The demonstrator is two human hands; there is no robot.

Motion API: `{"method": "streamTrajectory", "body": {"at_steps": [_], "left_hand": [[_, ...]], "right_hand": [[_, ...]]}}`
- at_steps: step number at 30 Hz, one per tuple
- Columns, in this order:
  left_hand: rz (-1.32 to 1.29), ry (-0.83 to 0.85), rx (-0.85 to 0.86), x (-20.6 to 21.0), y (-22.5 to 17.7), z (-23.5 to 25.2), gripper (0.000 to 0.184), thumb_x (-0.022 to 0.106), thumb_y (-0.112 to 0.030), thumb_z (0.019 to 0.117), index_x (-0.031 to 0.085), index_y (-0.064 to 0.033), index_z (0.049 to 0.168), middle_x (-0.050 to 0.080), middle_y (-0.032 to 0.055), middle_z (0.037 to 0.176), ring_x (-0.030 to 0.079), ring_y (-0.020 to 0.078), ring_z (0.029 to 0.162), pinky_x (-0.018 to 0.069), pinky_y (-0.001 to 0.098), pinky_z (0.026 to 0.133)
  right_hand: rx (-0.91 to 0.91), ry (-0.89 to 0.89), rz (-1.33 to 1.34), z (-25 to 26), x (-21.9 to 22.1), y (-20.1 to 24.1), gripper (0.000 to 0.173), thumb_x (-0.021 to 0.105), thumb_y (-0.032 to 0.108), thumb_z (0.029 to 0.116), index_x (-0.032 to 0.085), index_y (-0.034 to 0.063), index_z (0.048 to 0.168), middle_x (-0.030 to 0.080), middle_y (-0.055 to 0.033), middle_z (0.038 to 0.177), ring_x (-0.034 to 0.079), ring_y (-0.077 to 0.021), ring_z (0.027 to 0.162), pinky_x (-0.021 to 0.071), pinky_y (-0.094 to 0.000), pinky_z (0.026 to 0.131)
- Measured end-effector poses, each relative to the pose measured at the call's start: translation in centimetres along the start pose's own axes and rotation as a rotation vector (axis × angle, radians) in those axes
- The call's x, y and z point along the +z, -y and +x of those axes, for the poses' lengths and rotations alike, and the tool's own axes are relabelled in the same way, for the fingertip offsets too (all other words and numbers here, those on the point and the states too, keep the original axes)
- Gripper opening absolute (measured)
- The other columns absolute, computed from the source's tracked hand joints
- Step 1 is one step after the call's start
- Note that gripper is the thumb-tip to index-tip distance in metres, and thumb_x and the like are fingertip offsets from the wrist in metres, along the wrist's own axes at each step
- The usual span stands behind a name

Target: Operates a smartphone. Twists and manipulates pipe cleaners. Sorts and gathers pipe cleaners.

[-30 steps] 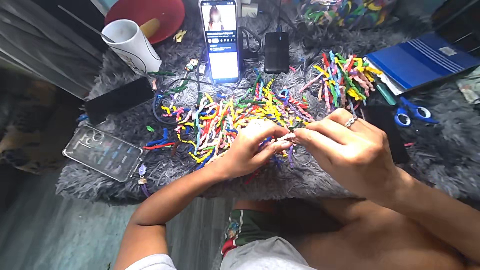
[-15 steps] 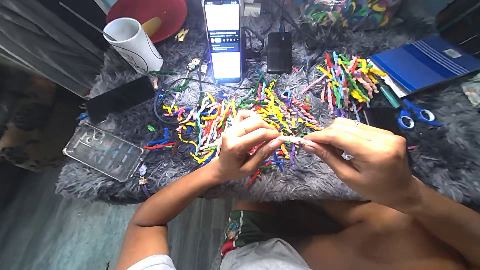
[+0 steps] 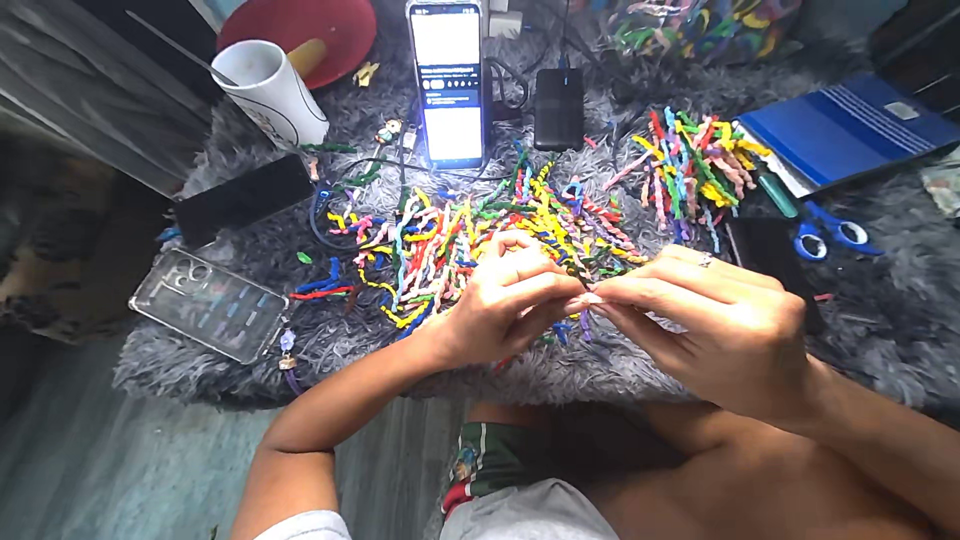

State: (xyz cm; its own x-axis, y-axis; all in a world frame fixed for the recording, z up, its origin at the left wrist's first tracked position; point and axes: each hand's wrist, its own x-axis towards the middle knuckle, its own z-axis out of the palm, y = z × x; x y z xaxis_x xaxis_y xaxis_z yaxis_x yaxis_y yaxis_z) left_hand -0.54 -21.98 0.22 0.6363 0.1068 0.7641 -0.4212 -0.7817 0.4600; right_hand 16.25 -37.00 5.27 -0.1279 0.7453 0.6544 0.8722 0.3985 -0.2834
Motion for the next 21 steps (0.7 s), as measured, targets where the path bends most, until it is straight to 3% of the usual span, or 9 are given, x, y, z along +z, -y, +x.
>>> {"method": "streamTrajectory", "body": {"at_steps": [4, 10, 12, 15, 17, 19, 21], "left_hand": [[-0.042, -0.005, 0.04, 0.3, -0.1, -0.3, 0.019, 0.055, -0.011, 0.1031, 0.068, -0.0003, 0.095, 0.065, 0.0059, 0.076, 0.06, 0.0078, 0.078, 0.0401, 0.034, 0.102], [-0.321, 0.122, 0.045, 0.3, -1.2, -0.2, 0.02, 0.045, -0.009, 0.1072, 0.06, 0.0026, 0.102, 0.062, 0.0074, 0.079, 0.058, 0.0063, 0.082, 0.0418, 0.0255, 0.097], [-0.547, 0.202, -0.083, -0.1, -1.4, -0.2, 0.022, 0.044, -0.01, 0.1089, 0.06, 0.0037, 0.105, 0.063, 0.0068, 0.082, 0.058, 0.0013, 0.084, 0.0449, 0.018, 0.089], [-0.975, 0.319, -0.312, -0.7, -1.4, 0.0, 0.025, 0.043, -0.014, 0.1108, 0.061, 0.0027, 0.107, 0.066, 0.0012, 0.091, 0.056, -0.0089, 0.072, 0.0469, 0.0088, 0.065], [-1.164, 0.359, -0.399, -0.9, -1.3, 0.1, 0.024, 0.046, -0.016, 0.11, 0.064, -0.0001, 0.108, 0.071, -0.0014, 0.098, 0.057, -0.0108, 0.071, 0.0456, 0.0074, 0.06], [-1.139, 0.356, -0.365, -1.0, -1.0, 0.2, 0.023, 0.049, -0.016, 0.1085, 0.066, -0.0015, 0.106, 0.072, -0.0029, 0.099, 0.06, -0.0103, 0.075, 0.0485, 0.0082, 0.064], [-0.937, 0.294, -0.261, -1.2, -0.7, 0.3, 0.022, 0.055, -0.017, 0.1067, 0.068, -0.0012, 0.1, 0.072, -0.0026, 0.094, 0.062, -0.007, 0.087, 0.0509, 0.0137, 0.08]], "right_hand": [[0.021, -0.013, 0.199, 0.0, -0.5, 0.1, 0.016, 0.066, 0.016, 0.1002, 0.076, 0.0038, 0.097, 0.071, -0.0034, 0.088, 0.064, -0.004, 0.086, 0.0511, -0.0157, 0.076], [0.033, 0.029, 0.55, -0.1, -0.4, 0.2, 0.015, 0.062, 0.015, 0.1035, 0.072, 0.0043, 0.101, 0.072, -0.0003, 0.093, 0.066, -0.0005, 0.092, 0.0537, -0.0142, 0.082], [0.045, 0.039, 0.613, -0.1, -0.2, 0.0, 0.015, 0.062, 0.015, 0.1037, 0.072, 0.0042, 0.101, 0.073, -0.0001, 0.093, 0.066, -0.0008, 0.091, 0.0545, -0.0149, 0.081], [0.057, 0.041, 0.648, 0.0, 0.0, -0.3, 0.014, 0.062, 0.014, 0.1033, 0.073, 0.0048, 0.102, 0.073, -0.0001, 0.092, 0.068, -0.0017, 0.09, 0.0556, -0.0156, 0.08], [0.044, 0.05, 0.648, 0.1, 0.0, -0.2, 0.015, 0.062, 0.014, 0.1037, 0.072, 0.0041, 0.102, 0.072, -0.0006, 0.092, 0.066, -0.0012, 0.09, 0.0546, -0.0146, 0.08], [0.023, 0.055, 0.625, 0.3, 0.0, -0.1, 0.015, 0.061, 0.013, 0.1037, 0.072, 0.0033, 0.102, 0.071, -0.0012, 0.092, 0.066, -0.0008, 0.091, 0.0541, -0.0139, 0.08], [0.0, 0.045, 0.582, 0.4, 0.0, 0.1, 0.015, 0.062, 0.013, 0.1031, 0.074, 0.0037, 0.101, 0.071, -0.0012, 0.093, 0.065, -0.0004, 0.092, 0.0535, -0.0131, 0.081]]}}
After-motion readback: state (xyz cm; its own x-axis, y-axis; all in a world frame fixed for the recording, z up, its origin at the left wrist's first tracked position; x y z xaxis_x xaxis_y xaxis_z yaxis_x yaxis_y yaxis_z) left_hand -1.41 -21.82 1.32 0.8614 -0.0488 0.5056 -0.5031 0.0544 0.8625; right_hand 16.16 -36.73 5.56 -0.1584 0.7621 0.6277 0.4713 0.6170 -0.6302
